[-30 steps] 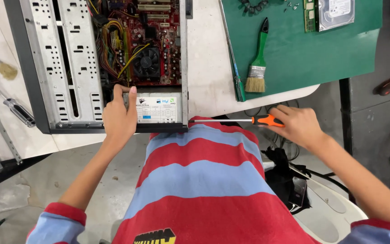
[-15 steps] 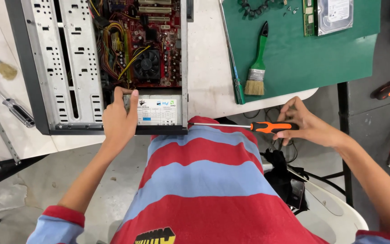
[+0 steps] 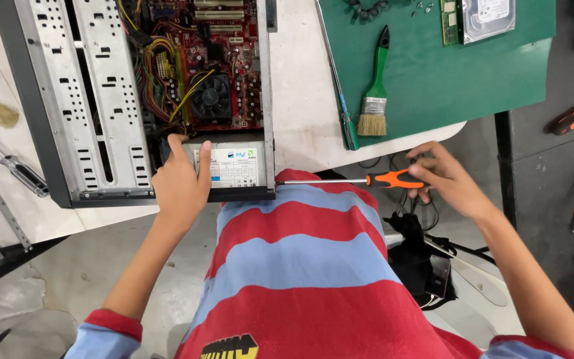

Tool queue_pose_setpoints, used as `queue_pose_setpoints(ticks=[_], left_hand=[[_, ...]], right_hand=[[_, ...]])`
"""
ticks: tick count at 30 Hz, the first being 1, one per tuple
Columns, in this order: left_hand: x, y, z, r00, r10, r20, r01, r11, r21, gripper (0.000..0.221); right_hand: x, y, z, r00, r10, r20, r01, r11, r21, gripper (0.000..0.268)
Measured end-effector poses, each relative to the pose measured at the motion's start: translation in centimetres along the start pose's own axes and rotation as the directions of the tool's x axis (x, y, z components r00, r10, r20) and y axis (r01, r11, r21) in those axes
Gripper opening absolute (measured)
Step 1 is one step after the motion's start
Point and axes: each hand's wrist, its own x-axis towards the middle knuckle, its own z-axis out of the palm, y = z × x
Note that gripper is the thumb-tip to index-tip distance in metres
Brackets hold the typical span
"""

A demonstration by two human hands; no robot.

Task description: Installing a power supply unit into a desktop computer case and securing it with screws.

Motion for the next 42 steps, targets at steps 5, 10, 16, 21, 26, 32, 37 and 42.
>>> queue_pose_setpoints(ticks=[5, 10, 16, 21, 26, 32, 37, 42], left_hand=[[-0.1, 0.2, 0.0, 1.000, 0.007, -0.021, -0.007, 0.999, 0.036, 0.048], [-0.1, 2.1, -2.0, 0.999, 0.022, -0.027, -0.024, 0.998, -0.050, 0.040], [0.1, -0.5, -0.1, 0.996, 0.063, -0.057, -0.070, 0.988, -0.135, 0.033], [0.2, -0.8, 0.2, 0.995, 0.076, -0.057, -0.083, 0.989, -0.126, 0.032], [0.0, 0.2, -0.3, 0.994, 0.088, -0.060, -0.092, 0.994, -0.064, 0.032], [-0.2, 0.6, -0.1, 0.995, 0.071, -0.066, -0.071, 0.997, 0.003, 0.034], [-0.2, 1.0, -0.7, 0.996, 0.074, -0.045, -0.074, 0.997, 0.003, 0.037], [-0.1, 0.0, 0.1, 0.996, 0.076, -0.038, -0.076, 0.997, -0.011, 0.037]], right_hand=[[-0.4, -1.6, 3.0, 0.997, 0.052, -0.059, -0.063, 0.977, -0.205, 0.031], [-2.1, -6.0, 4.7, 0.992, 0.112, 0.061, -0.084, 0.935, -0.346, 0.061], [-2.0, -0.2, 1.8, 0.996, -0.090, -0.010, 0.090, 0.996, 0.018, 0.030], [-0.7, 0.3, 1.5, 1.000, 0.002, 0.013, -0.002, 1.000, 0.030, 0.015], [-0.1, -0.2, 2.9, 0.997, 0.071, -0.014, -0.072, 0.993, -0.092, 0.027], [-1.2, -1.7, 3.6, 0.989, -0.128, -0.079, 0.111, 0.975, -0.193, 0.045], [-0.5, -0.2, 3.0, 0.998, -0.028, -0.057, 0.025, 0.999, -0.037, 0.018], [0.2, -0.6, 2.6, 0.993, 0.072, 0.093, -0.075, 0.997, 0.028, 0.023]])
